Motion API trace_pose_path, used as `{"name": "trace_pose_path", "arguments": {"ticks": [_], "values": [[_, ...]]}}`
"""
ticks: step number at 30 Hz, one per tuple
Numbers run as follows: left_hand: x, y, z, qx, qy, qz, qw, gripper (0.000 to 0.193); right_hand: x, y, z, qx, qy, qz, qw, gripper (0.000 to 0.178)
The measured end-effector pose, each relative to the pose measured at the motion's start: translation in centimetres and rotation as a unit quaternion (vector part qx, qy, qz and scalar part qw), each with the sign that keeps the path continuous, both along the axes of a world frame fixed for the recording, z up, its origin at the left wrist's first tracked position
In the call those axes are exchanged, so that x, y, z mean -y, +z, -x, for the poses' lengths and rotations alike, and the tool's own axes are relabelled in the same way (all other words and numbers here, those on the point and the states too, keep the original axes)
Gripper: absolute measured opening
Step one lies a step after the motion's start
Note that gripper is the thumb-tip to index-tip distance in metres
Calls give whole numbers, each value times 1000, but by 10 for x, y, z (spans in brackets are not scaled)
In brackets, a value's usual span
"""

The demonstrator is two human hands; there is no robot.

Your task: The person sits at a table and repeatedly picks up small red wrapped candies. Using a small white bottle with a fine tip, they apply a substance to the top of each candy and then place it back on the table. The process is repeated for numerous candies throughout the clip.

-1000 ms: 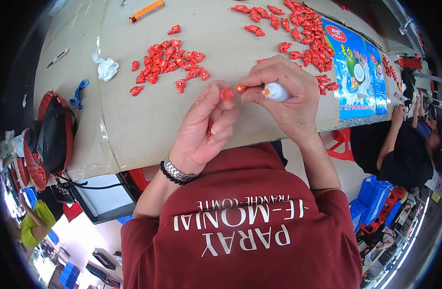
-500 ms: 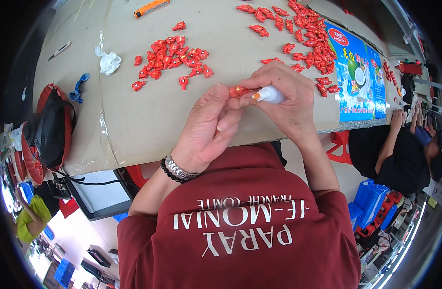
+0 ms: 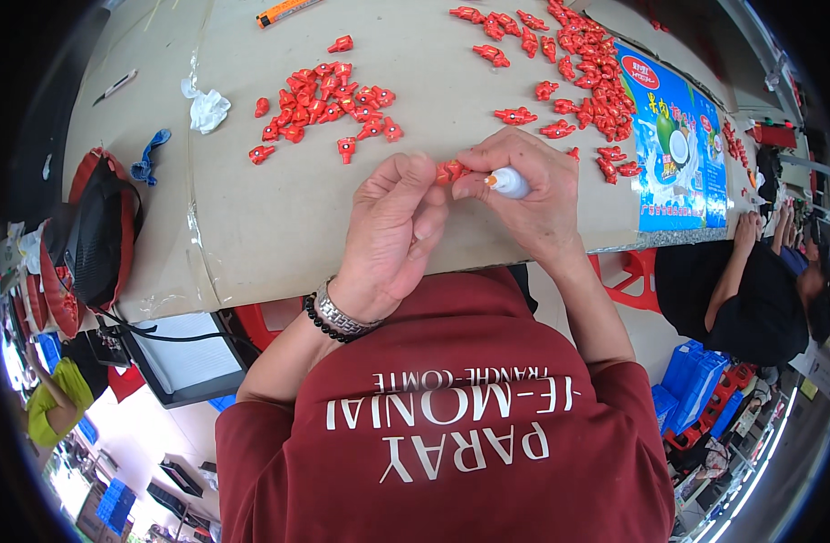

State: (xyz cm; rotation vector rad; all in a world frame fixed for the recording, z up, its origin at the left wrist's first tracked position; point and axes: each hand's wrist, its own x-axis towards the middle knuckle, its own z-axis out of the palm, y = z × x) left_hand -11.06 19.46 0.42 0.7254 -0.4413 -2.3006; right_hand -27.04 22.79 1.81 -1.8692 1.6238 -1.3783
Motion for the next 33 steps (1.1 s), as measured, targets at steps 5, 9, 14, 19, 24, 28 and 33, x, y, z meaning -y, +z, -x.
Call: {"name": "trace_pose_path", "arguments": {"ticks": [5, 9, 14, 19, 24, 28, 33], "values": [[2, 5, 0, 22, -15, -30, 999, 25, -4, 6, 2, 37, -6, -87, 996, 24], [3, 5, 1, 18, -20, -57, 998, 25, 0, 0, 4, 11, -2, 3, 1000, 25], [1, 4, 1, 21, -18, -45, 999, 23, -2, -2, 3, -10, -3, 21, 1000, 25], [0, 8, 3, 38, 9, 20, 999, 21, -2, -2, 3, -11, 10, 20, 1000, 25], [-1, 2, 3, 44, 8, 78, 996, 20, -1, -4, 4, 34, 32, -13, 999, 24], [4, 4, 4, 82, -15, 65, 994, 22, -1, -12, 5, 48, 18, -10, 999, 25], [8, 12, -1, 114, -45, 46, 991, 18, -4, -19, 1, 60, -17, -5, 998, 25]]}}
